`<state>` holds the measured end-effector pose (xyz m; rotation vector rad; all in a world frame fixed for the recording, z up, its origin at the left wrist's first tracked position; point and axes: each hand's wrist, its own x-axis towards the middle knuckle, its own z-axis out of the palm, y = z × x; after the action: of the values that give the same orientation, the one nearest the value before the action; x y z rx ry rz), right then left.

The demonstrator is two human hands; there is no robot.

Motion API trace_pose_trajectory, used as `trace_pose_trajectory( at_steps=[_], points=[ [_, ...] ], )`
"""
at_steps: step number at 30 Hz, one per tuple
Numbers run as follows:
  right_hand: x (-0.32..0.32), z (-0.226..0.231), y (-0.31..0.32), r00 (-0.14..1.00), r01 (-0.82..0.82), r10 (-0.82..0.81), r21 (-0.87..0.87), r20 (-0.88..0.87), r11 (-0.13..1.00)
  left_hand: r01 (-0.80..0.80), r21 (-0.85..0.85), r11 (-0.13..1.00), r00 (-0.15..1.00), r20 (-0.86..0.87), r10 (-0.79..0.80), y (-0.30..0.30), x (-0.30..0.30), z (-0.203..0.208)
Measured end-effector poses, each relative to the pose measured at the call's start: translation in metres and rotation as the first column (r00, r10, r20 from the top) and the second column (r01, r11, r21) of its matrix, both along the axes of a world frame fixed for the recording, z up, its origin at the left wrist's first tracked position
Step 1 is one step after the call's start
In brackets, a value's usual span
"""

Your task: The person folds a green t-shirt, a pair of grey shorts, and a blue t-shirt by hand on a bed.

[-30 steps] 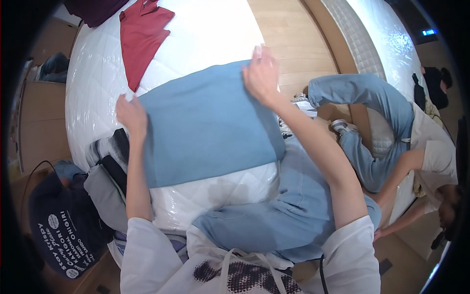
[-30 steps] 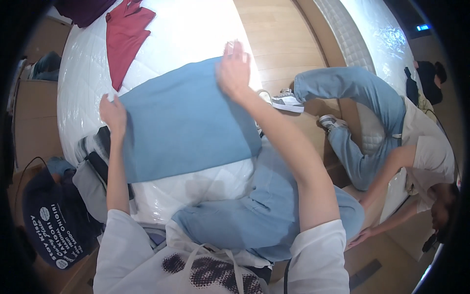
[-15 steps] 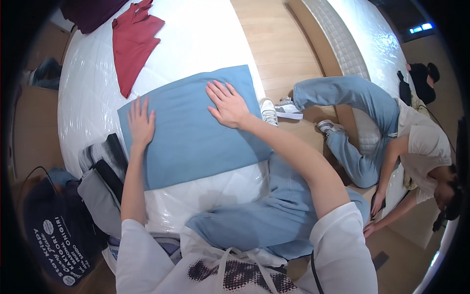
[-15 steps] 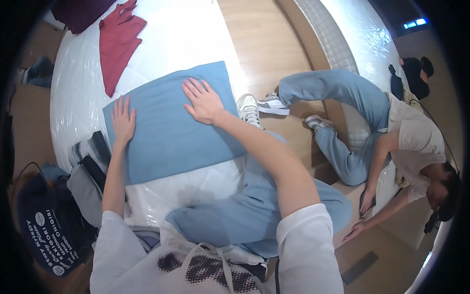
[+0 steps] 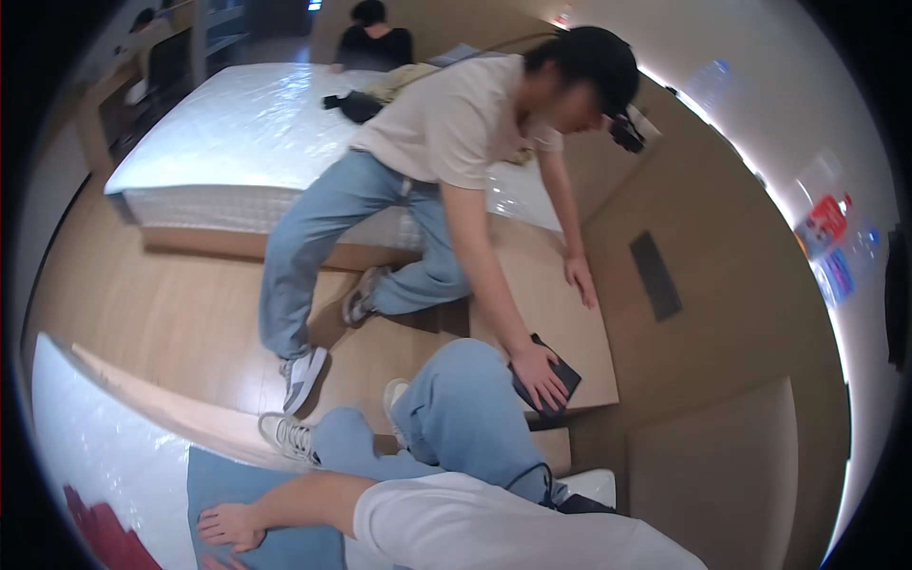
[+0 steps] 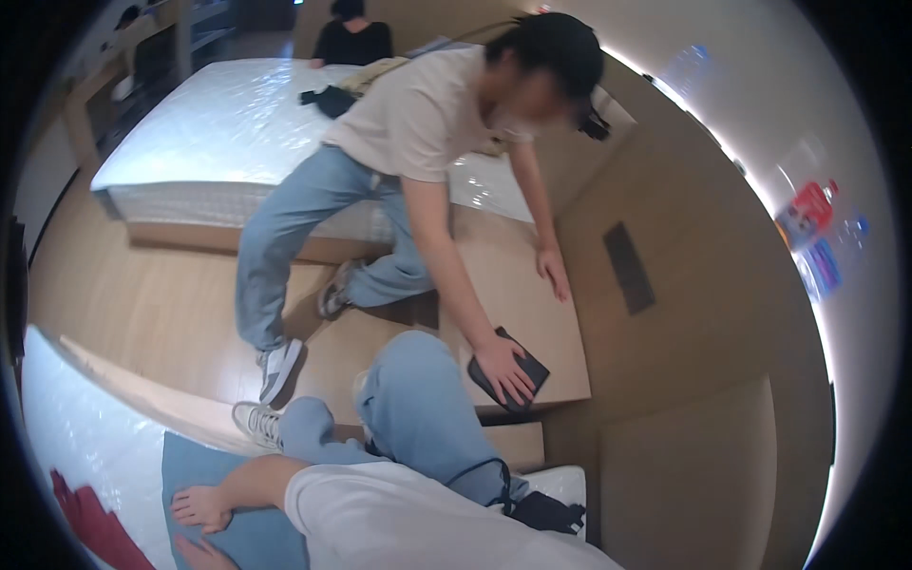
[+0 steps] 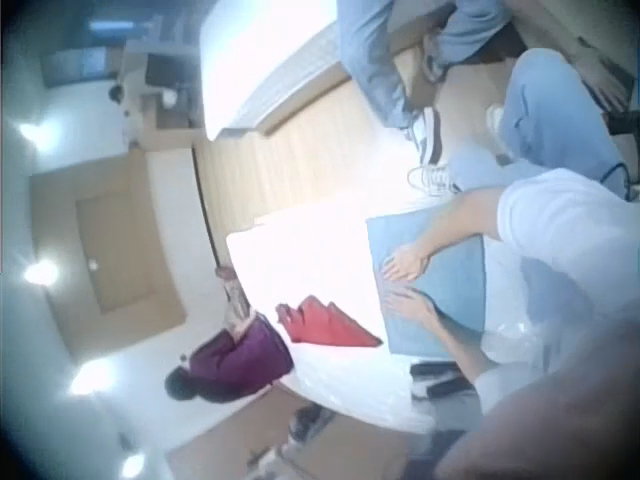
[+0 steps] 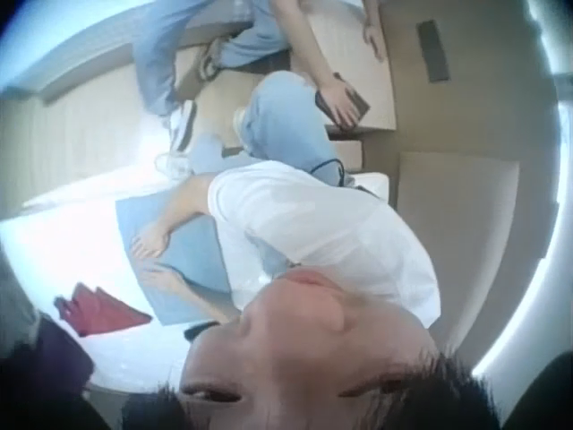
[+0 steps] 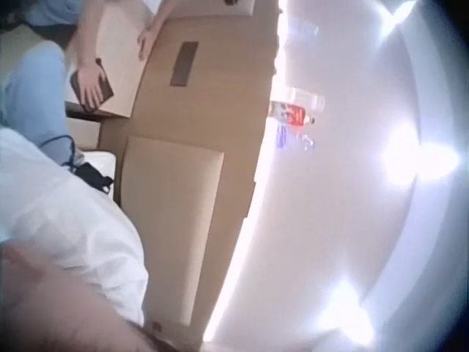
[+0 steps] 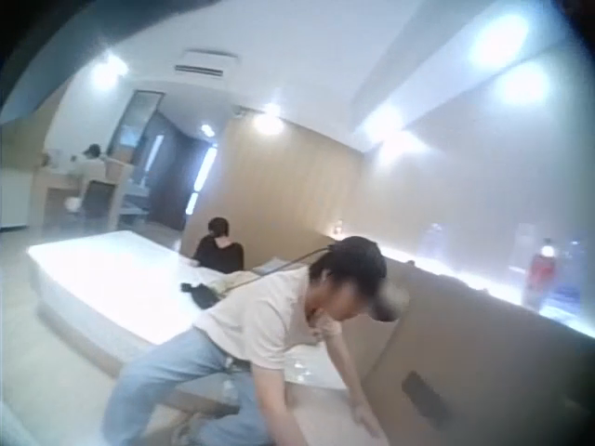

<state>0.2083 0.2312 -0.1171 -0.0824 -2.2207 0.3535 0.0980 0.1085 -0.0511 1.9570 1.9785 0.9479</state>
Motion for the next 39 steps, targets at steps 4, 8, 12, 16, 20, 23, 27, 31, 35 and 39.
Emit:
trace_pose_trajectory(
  at_steps=[4,8,12,16,20,23,27,31,35,39],
  points=[
    [0.013,0.017,-0.033,0.993,-0.052,0.053,-0.018,0.102,0.998,-0.316,0.055,0.947,0.490,-0.845,0.213,-0.129,-0.003,0.057],
    [0.027,0.009,0.000,0.949,0.235,-0.197,-0.136,0.244,0.962,-0.390,-0.045,0.920,0.355,-0.929,0.105,-0.156,-0.053,0.045],
    [0.023,0.029,0.041,0.672,0.690,-0.506,-0.208,0.541,0.694,-0.575,-0.017,0.818,0.722,-0.481,0.497,-0.127,-0.091,-0.002],
    [-0.017,0.038,-0.069,0.940,0.019,0.007,-0.072,0.341,0.997,-0.359,-0.066,0.931,0.926,-0.148,0.347,-0.127,-0.021,-0.016],
    [-0.017,0.012,-0.126,0.803,-0.272,0.244,-0.029,0.543,0.962,-0.424,-0.079,0.902,0.860,-0.346,0.375,-0.160,-0.018,-0.052],
    [-0.018,0.025,-0.112,0.752,-0.194,0.197,-0.074,0.629,0.978,-0.535,-0.175,0.827,0.789,-0.453,0.415,-0.220,-0.045,-0.044],
    [-0.007,0.023,-0.085,0.776,-0.078,0.027,0.054,0.630,0.995,-0.632,-0.167,0.757,0.729,-0.459,0.507,-0.289,-0.100,-0.049],
    [0.026,0.023,-0.060,0.788,0.093,-0.111,0.062,0.606,0.994,-0.675,-0.145,0.724,0.723,-0.323,0.610,-0.317,-0.109,-0.053],
    [0.047,0.026,-0.067,0.757,0.446,-0.389,0.019,0.525,0.895,-0.763,-0.081,0.641,0.634,-0.281,0.720,-0.330,-0.093,-0.058],
    [0.036,0.077,-0.120,0.804,-0.021,0.033,-0.028,0.594,0.999,-0.592,-0.049,0.804,0.763,-0.354,0.540,-0.304,-0.040,-0.037]
  ],
)
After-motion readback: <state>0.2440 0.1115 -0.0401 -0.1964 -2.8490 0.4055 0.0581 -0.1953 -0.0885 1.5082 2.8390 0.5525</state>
